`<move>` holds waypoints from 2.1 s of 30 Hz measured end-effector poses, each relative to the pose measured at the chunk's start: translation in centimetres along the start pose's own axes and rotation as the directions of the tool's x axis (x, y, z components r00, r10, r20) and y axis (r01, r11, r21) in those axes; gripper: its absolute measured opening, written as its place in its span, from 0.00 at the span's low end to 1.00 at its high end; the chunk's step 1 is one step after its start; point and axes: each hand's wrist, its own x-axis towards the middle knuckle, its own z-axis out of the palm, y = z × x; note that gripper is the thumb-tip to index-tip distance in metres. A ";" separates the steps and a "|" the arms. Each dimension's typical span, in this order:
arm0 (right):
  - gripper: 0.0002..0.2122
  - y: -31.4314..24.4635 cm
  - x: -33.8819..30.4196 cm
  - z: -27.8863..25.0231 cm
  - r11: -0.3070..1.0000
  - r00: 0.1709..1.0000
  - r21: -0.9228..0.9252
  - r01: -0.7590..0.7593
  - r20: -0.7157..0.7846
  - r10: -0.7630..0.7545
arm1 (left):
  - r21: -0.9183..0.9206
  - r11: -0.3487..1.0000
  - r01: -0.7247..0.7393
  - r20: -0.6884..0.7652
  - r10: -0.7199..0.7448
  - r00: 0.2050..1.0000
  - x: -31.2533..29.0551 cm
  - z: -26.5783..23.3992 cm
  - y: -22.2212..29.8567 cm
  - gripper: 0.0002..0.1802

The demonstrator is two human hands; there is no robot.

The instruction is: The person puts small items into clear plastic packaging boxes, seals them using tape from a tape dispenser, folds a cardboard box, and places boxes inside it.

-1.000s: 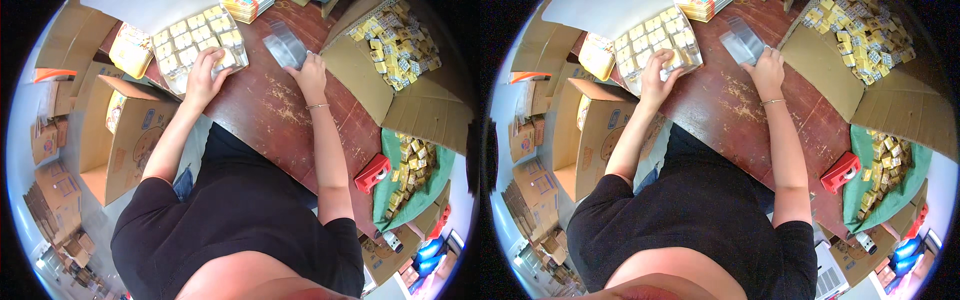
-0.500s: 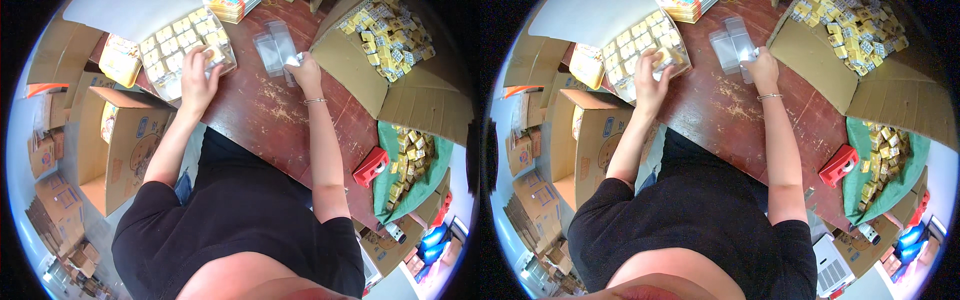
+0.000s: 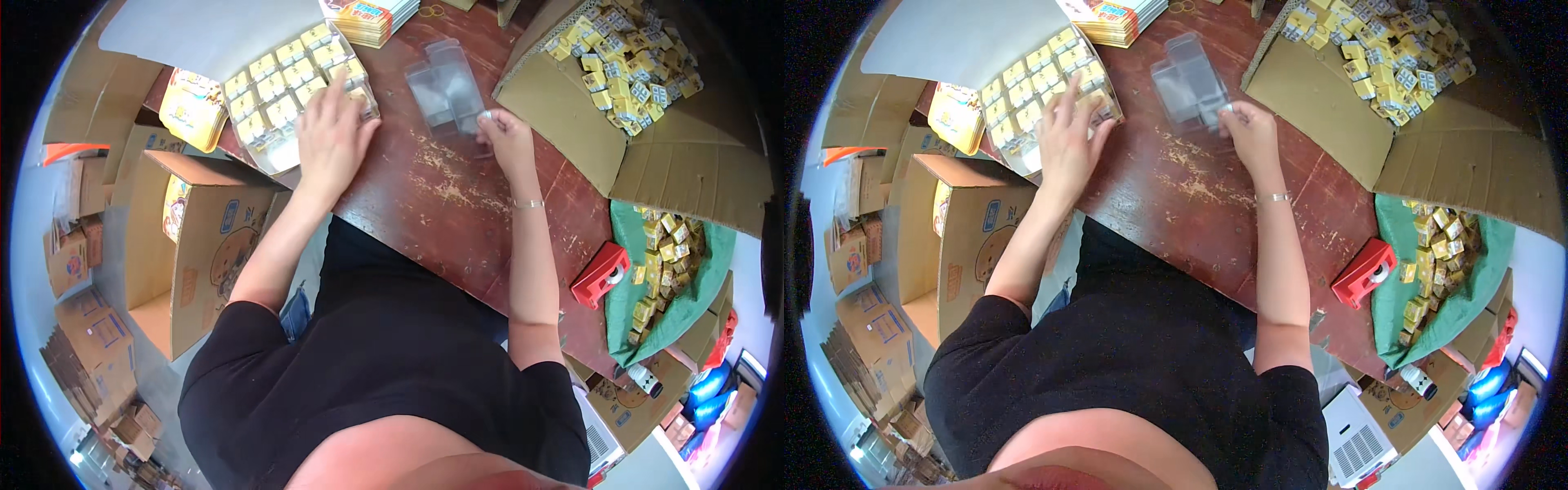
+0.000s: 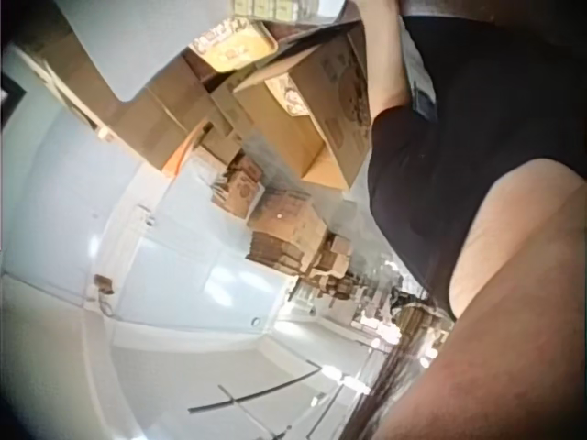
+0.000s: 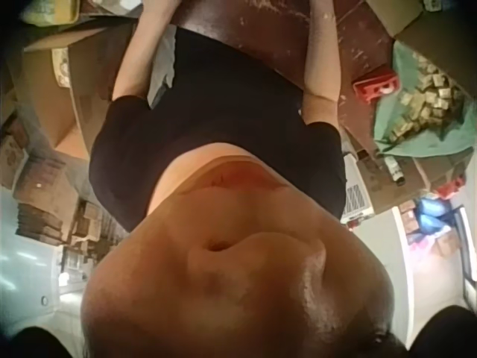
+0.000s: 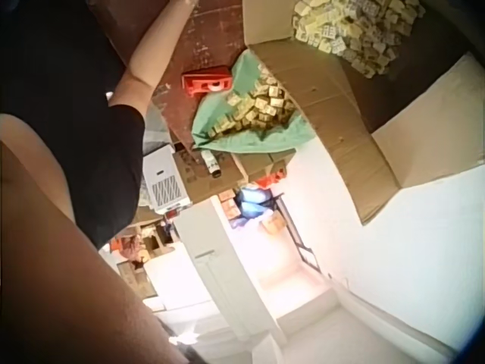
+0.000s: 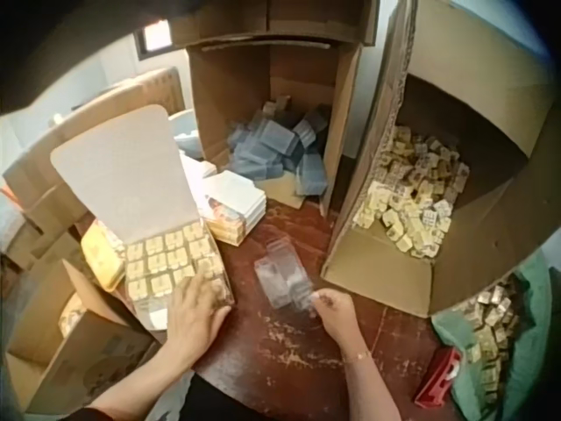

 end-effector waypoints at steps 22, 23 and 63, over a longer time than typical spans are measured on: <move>0.22 -2.5 -12.4 -3.8 0.953 0.944 0.108 -0.284 -0.143 0.298 | -0.718 0.690 -0.089 -0.057 0.069 0.996 0.2 7.5 16.9 0.26; 0.20 -2.5 -13.0 -3.4 0.930 0.951 0.302 -0.210 -0.157 0.265 | -0.727 0.680 -0.097 -0.052 0.086 0.995 -0.3 7.9 17.2 0.26; 0.25 -0.1 -21.1 -7.9 0.936 0.958 0.338 -0.093 -0.228 0.177 | -0.950 0.040 0.311 0.255 0.678 0.690 -0.7 6.4 21.1 0.12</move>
